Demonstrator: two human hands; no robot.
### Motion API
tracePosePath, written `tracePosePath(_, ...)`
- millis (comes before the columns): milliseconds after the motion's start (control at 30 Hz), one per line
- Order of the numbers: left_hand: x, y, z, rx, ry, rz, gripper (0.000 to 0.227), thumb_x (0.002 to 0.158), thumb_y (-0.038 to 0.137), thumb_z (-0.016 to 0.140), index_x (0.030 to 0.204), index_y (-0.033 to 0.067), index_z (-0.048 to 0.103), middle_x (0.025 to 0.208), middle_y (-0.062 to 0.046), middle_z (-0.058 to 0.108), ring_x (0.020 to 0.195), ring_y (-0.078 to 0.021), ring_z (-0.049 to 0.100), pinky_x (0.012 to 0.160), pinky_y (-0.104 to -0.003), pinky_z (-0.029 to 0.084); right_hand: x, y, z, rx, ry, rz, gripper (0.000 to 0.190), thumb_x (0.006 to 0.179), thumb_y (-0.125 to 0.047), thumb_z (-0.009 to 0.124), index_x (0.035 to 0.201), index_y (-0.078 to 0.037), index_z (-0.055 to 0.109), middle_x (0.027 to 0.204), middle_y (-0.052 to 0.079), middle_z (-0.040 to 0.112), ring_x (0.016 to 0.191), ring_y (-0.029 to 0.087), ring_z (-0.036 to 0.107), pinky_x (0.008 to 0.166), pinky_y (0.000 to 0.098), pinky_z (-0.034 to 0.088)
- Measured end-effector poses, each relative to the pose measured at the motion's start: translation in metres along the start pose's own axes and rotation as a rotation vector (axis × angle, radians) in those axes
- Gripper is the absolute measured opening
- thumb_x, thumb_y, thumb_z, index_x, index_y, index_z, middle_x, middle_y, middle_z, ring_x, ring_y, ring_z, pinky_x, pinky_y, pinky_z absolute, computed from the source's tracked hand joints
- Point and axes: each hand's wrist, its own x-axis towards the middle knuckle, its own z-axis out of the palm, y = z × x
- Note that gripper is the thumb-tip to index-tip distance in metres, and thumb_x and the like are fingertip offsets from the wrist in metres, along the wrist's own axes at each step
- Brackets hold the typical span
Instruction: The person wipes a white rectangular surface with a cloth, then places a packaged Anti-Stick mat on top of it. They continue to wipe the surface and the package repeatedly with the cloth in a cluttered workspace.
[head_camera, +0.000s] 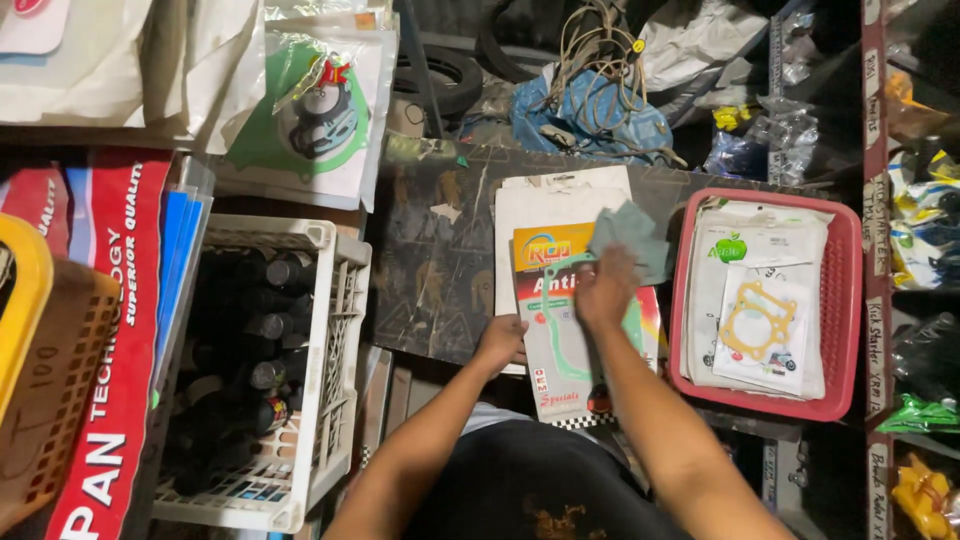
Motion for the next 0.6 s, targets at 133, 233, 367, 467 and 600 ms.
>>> tracePosePath(133, 0.016, 0.015, 0.004, 0.064, 0.172, 0.002, 0.039, 0.104, 0.024, 0.057, 0.134, -0.0008, 0.062, 0.101, -0.022, 0.065, 0.083, -0.0354, 0.074, 0.061, -0.049, 0.067, -0.033, -0.051, 0.015, 0.166, -0.198, -0.304, 0.052, 0.1, -0.024, 0.048, 0.143, 0.005, 0.056, 0.142, 0.033, 0.056, 0.14, 0.051, 0.045, 0.117, 0.0613, 0.029)
tracePosePath(233, 0.013, 0.019, 0.003, 0.069, 0.232, -0.039, 0.044, 0.107, 0.032, 0.047, 0.133, 0.0015, 0.063, 0.089, -0.019, 0.064, 0.07, -0.0293, 0.069, 0.054, -0.044, 0.066, -0.035, -0.042, 0.001, 0.087, -0.529, -0.522, 0.048, 0.105, -0.036, 0.045, 0.146, -0.015, 0.058, 0.15, 0.015, 0.056, 0.147, 0.04, 0.041, 0.122, 0.0569, 0.025)
tracePosePath(367, 0.023, 0.037, -0.005, -0.009, 0.162, -0.034, 0.033, 0.105, 0.026, 0.048, 0.129, 0.0114, 0.066, 0.086, -0.005, 0.056, 0.062, -0.0188, 0.066, 0.046, -0.034, 0.063, 0.0, 0.001, -0.01, -0.06, -0.35, -0.149, 0.057, 0.108, -0.044, 0.04, 0.157, -0.014, 0.043, 0.161, 0.015, 0.041, 0.153, 0.037, 0.029, 0.123, 0.0606, 0.021)
tracePosePath(467, -0.004, 0.056, -0.004, 0.01, 0.048, -0.089, 0.04, 0.106, 0.035, 0.048, 0.136, 0.012, 0.059, 0.096, -0.009, 0.062, 0.071, -0.0239, 0.071, 0.052, -0.041, 0.063, -0.008, -0.003, -0.004, -0.077, -0.291, -0.034, 0.061, 0.109, -0.046, 0.038, 0.16, -0.012, 0.038, 0.166, 0.016, 0.034, 0.155, 0.039, 0.023, 0.122, 0.0647, 0.02)
tracePosePath(600, -0.003, 0.058, -0.004, 0.017, -0.016, -0.097, 0.044, 0.106, 0.034, 0.047, 0.14, 0.0091, 0.056, 0.106, -0.01, 0.071, 0.086, -0.0259, 0.076, 0.066, -0.045, 0.065, -0.041, -0.051, -0.019, -0.005, -0.464, -0.303, 0.056, 0.105, -0.04, 0.047, 0.153, -0.01, 0.049, 0.158, 0.019, 0.046, 0.151, 0.041, 0.033, 0.121, 0.0632, 0.023)
